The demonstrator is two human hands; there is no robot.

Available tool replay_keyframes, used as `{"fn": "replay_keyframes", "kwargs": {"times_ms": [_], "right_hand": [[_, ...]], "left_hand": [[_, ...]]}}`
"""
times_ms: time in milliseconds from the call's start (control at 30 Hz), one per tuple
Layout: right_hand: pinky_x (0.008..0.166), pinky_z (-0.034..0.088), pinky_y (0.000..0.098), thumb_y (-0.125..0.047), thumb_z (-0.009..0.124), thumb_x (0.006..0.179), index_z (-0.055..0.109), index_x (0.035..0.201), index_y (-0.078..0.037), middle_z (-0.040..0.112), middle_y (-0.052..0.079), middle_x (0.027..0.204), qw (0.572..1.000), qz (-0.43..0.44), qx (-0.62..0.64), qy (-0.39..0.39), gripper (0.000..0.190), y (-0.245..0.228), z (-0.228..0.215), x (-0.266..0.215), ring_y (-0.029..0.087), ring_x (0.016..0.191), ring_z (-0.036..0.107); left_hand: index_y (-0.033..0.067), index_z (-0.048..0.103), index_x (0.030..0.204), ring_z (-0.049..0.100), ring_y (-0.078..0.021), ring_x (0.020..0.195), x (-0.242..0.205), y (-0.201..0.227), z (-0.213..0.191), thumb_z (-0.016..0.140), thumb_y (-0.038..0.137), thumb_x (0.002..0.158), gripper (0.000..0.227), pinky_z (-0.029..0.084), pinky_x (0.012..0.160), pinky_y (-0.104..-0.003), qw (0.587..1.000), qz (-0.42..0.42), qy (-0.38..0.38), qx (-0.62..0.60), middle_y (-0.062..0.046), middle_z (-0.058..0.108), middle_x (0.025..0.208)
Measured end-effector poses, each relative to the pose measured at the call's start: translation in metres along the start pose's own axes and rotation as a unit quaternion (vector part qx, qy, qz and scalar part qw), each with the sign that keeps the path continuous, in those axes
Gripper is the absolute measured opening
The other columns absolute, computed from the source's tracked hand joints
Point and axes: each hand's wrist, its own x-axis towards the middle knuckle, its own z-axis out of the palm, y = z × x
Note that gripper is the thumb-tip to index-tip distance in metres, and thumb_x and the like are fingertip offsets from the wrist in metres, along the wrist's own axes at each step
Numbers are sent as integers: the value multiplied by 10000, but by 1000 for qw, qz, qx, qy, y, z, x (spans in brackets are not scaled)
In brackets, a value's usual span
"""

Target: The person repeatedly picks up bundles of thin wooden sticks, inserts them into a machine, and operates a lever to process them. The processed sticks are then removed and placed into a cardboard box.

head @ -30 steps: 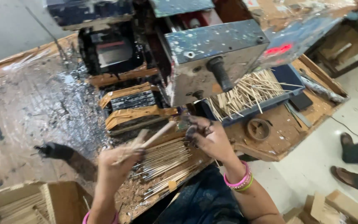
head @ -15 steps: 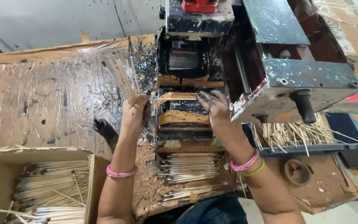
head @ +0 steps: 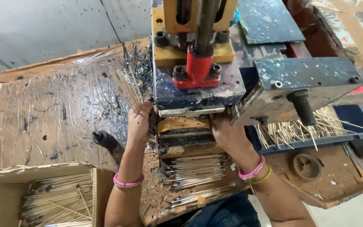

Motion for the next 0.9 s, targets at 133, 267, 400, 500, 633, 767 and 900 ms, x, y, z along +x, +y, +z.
{"fn": "replay_keyframes", "kwargs": {"times_ms": [133,267,400,500,633,767,900], "right_hand": [[762,538,472,-92,621,888,745,1030,-22,642,141,832,981,-124,-142,48,201,6,-8,5,329,799,642],[657,501,449,-58,650,943,737,955,-14,638,138,797,988,-119,-78,51,99,-1,-29,8,326,718,621],[634,495,438,-52,700,928,742,1029,-25,681,157,848,981,12,168,98,112,6,-55,-28,342,705,633],[702,548,408,-70,702,894,711,1029,-14,715,147,908,954,140,216,152,147,49,-57,-78,315,764,689],[716,564,397,-80,702,905,722,1079,10,727,168,947,953,238,126,136,197,106,-45,-143,295,788,699],[636,553,348,-157,716,920,738,1084,-34,745,130,872,954,268,120,54,207,79,-45,-139,217,716,685],[786,557,304,-120,747,983,699,1046,-48,739,92,881,881,79,466,25,106,18,-29,-116,143,843,650]], "left_hand": [[106,515,767,348,-48,682,-8,-18,-15,465,95,1038,276,265,611,-298,993,100,-61,-22,61,434,741],[36,631,852,410,-56,527,-52,-23,-23,477,287,1106,389,327,453,-293,964,90,11,251,31,493,656],[11,665,1264,554,-117,648,-103,-114,-84,478,308,1116,381,468,505,-318,944,114,62,302,-68,642,831],[-37,617,927,470,-127,617,-122,-166,-146,539,279,1242,453,386,549,-270,943,186,107,254,-98,529,740],[-46,568,1165,544,-134,717,-124,-130,-139,466,225,1198,291,489,632,-239,928,307,96,185,-124,665,1049],[-6,667,997,582,-69,575,-142,-87,-91,608,196,1100,234,448,499,-232,959,261,-12,109,-103,720,915],[20,749,1001,684,-84,652,-156,-5,-6,609,140,900,210,515,516,-250,862,317,-193,344,-56,719,784]]}}
